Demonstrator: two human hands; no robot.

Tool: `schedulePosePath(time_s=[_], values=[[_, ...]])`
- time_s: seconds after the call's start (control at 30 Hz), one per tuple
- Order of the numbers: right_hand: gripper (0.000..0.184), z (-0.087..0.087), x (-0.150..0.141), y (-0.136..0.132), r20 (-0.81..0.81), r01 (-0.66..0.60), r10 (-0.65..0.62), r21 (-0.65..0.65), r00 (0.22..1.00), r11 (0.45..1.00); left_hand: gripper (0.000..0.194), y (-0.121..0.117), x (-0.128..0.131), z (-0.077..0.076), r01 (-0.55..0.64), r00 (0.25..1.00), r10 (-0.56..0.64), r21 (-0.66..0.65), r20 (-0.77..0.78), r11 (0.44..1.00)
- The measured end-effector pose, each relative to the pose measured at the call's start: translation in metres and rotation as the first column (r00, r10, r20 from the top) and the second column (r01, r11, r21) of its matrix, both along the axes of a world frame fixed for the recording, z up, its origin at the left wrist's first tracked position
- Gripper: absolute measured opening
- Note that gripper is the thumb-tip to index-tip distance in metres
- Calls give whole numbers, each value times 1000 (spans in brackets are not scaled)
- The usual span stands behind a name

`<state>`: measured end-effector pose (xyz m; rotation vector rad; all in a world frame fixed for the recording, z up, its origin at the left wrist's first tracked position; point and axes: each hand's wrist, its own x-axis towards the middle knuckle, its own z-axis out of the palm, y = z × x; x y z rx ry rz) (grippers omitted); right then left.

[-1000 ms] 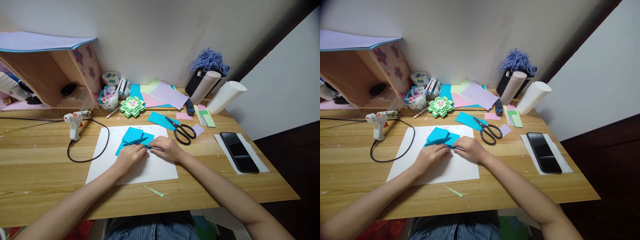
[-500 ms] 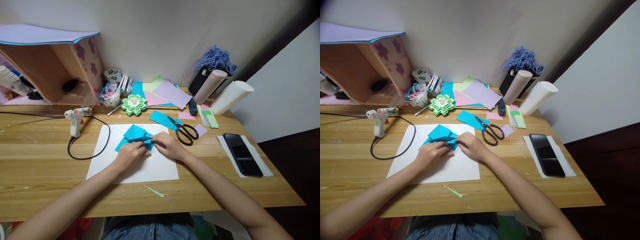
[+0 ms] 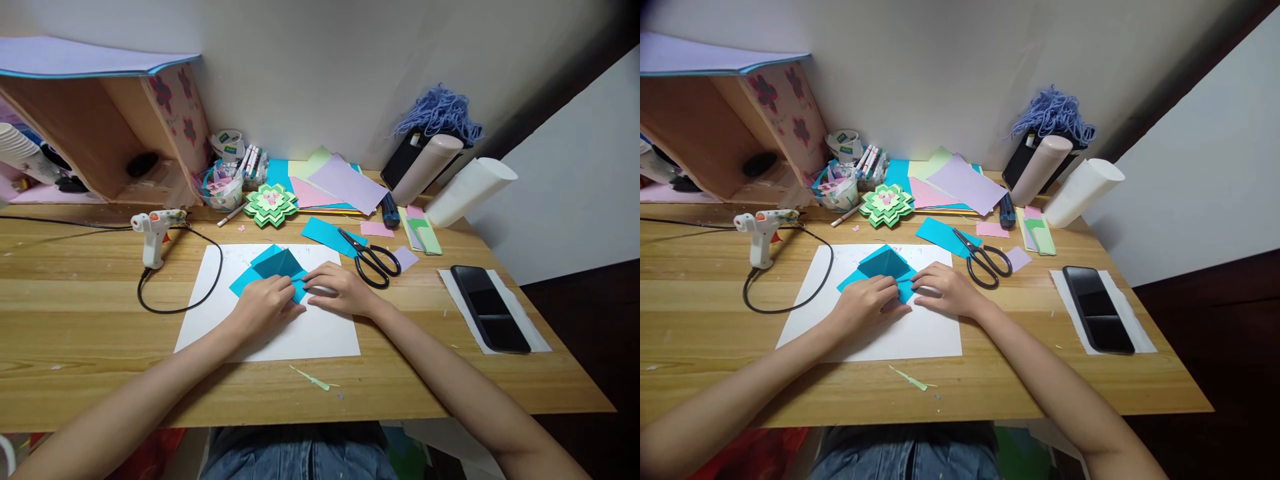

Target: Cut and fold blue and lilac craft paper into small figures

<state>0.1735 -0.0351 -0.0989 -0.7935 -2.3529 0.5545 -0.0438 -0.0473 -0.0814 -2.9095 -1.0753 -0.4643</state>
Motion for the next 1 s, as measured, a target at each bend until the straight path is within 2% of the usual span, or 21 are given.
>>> schedulePosePath(time_s=[0.13,0.27,0.43,0.57,0.8,1.0], values=[[13,-2,1,0,-7,86,-86,12,996,996,23,-2,-1,6,-26,999,25,-80,-20,996],[14,-2,7,2,-24,191,-191,29,981,981,17,-3,-2,5,-18,1000,17,-78,-12,997],[14,0,0,-3,4,80,-80,24,997,996,14,-1,-4,-5,27,999,-28,21,41,999],[10,-1,-9,-8,18,105,-106,22,994,994,13,0,-6,-8,38,995,-41,40,86,999],[9,-1,-10,-9,-44,186,-189,-75,981,980,16,-2,-8,-2,-84,990,96,-108,106,991],[5,2,-11,-10,-32,264,-272,-156,962,952,19,-1,-7,-4,-98,981,120,-147,150,984]])
